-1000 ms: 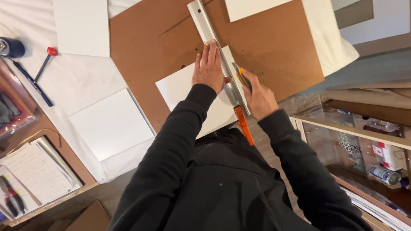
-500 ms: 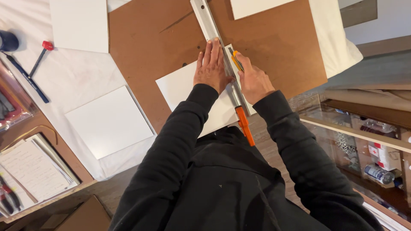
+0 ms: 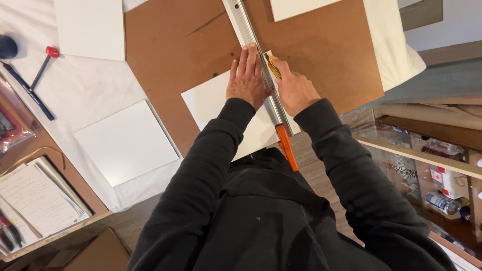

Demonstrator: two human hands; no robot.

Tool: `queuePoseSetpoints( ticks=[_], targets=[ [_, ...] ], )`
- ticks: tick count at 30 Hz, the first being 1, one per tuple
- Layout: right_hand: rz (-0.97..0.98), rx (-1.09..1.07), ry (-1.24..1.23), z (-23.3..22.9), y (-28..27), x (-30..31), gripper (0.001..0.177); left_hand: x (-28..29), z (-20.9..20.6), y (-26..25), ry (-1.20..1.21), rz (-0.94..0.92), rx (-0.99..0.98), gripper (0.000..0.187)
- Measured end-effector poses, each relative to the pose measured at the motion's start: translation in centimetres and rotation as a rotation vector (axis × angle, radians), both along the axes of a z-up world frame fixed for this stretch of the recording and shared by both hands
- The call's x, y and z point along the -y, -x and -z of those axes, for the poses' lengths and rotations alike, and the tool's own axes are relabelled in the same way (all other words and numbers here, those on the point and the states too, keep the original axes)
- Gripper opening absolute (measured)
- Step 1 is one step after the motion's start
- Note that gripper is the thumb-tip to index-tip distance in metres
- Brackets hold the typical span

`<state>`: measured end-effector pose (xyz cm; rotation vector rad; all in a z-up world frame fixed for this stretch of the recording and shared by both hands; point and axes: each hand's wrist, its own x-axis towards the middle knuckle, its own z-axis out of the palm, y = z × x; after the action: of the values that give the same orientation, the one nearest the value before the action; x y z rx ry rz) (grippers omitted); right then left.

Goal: Cutting pieces of foam board to size using a utility knife and a straight edge guide.

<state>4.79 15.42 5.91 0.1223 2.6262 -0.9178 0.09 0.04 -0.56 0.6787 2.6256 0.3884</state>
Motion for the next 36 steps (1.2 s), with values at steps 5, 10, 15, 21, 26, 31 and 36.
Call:
queuePoseSetpoints(
  ticks=[5, 10, 15, 21, 26, 31, 36],
  targets=[
    [-0.003, -0.011, -0.004, 0.2, 0.1, -0.1, 0.050, 0.0, 0.0, 0.0, 0.009, 0.005, -0.009, 0.115],
    [-0.015, -0.072, 0.012, 0.1, -0.1, -0.2, 0.049, 0.1, -0.1, 0.1, -0.009, 0.001, -0.005, 0.116],
    [-0.010, -0.015, -0.005, -0.3, 0.2, 0.0, 0.048, 0.0, -0.4, 0.3, 0.008, 0.009, 0.022, 0.114],
    [-0.010, -0.012, -0.004, -0.1, 0.3, 0.1, 0.047, 0.0, -0.1, 0.2, -0.001, -0.006, 0.016, 0.117],
    [-0.010, 0.036, -0.045, -0.5, 0.7, 0.5, 0.046, 0.1, -0.1, 0.1, -0.001, 0.003, 0.016, 0.113],
    [-0.019, 0.033, -0.081, 0.0, 1.0, 0.4, 0.043, 0.1, 0.3, 0.0, -0.008, 0.002, 0.008, 0.117],
    [-0.053, 0.100, -0.128, -0.6, 1.4, 0.6, 0.041, 0.1, 0.0, 0.2, 0.006, 0.006, 0.021, 0.116]
  ],
)
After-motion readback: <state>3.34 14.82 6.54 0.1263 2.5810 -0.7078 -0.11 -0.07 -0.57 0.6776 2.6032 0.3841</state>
